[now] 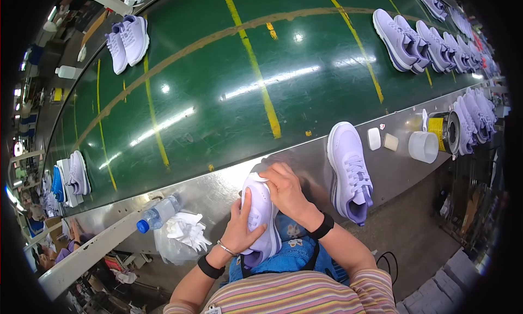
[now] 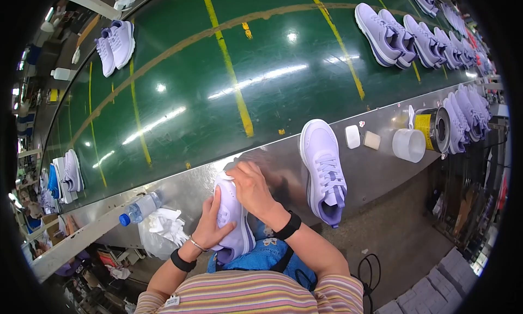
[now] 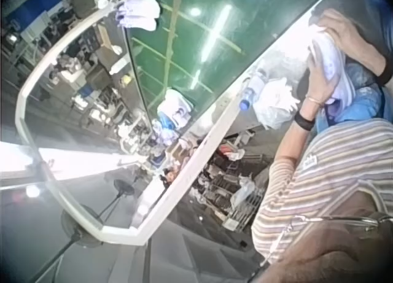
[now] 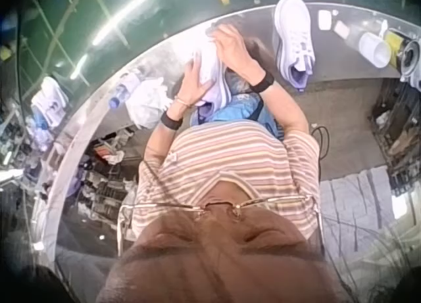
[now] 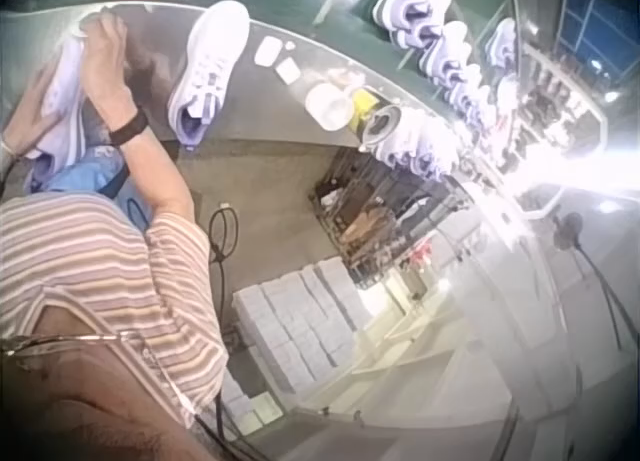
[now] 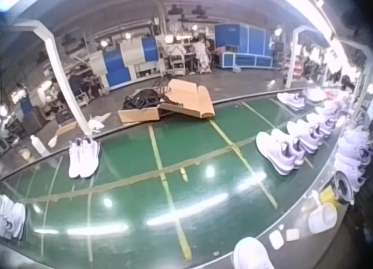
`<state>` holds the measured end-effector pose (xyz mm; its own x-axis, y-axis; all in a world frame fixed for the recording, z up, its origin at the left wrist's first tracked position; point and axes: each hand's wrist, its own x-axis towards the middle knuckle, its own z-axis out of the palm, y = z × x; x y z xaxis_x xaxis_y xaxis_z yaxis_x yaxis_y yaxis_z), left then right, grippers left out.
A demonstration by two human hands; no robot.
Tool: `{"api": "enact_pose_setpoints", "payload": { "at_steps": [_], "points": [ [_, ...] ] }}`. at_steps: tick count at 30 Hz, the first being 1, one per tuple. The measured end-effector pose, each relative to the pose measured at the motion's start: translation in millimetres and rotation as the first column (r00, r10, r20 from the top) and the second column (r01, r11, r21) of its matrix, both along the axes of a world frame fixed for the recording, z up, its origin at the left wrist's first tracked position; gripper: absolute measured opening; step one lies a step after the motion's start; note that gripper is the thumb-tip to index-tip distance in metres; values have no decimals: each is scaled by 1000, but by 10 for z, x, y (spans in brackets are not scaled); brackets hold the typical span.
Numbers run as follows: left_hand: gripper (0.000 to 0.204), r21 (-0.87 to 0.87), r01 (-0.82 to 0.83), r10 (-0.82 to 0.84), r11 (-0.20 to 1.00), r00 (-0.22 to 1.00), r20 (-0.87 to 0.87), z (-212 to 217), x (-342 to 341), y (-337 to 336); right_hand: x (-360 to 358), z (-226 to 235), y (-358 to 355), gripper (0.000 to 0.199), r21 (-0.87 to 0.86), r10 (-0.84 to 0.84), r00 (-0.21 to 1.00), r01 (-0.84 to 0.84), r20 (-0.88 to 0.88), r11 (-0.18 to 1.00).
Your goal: Clean and wipe the soles and sides of manufactured shoes on an assembly line using white fabric/cloth pieces.
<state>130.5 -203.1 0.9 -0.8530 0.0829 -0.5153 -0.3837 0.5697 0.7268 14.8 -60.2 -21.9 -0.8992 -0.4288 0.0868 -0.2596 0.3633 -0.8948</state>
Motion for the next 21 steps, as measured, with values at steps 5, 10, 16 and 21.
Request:
{"api": "enact_pose_setpoints", "payload": {
  "at_steps": [5, 10, 16, 21],
  "points": [
    [98, -14, -1, 1, 1000, 1000, -13, -25, -9, 27, 172, -16, 174, 18, 24, 25, 1000, -25, 3, 999],
    [100, -54, 8, -21, 999, 968, -249, -110, 37, 6, 590, 21, 481, 10, -120, -12, 889, 76, 459, 990],
    [78, 417, -684, 516, 598, 727, 452, -344, 45, -73, 619, -257, 361, 18, -375, 97, 398, 715, 912, 590],
    [45, 569, -696, 534, 437, 710, 459, -160, 104, 60, 637, -337, 426, 23, -261, 245, 158, 836, 957, 482]
  ]
}}
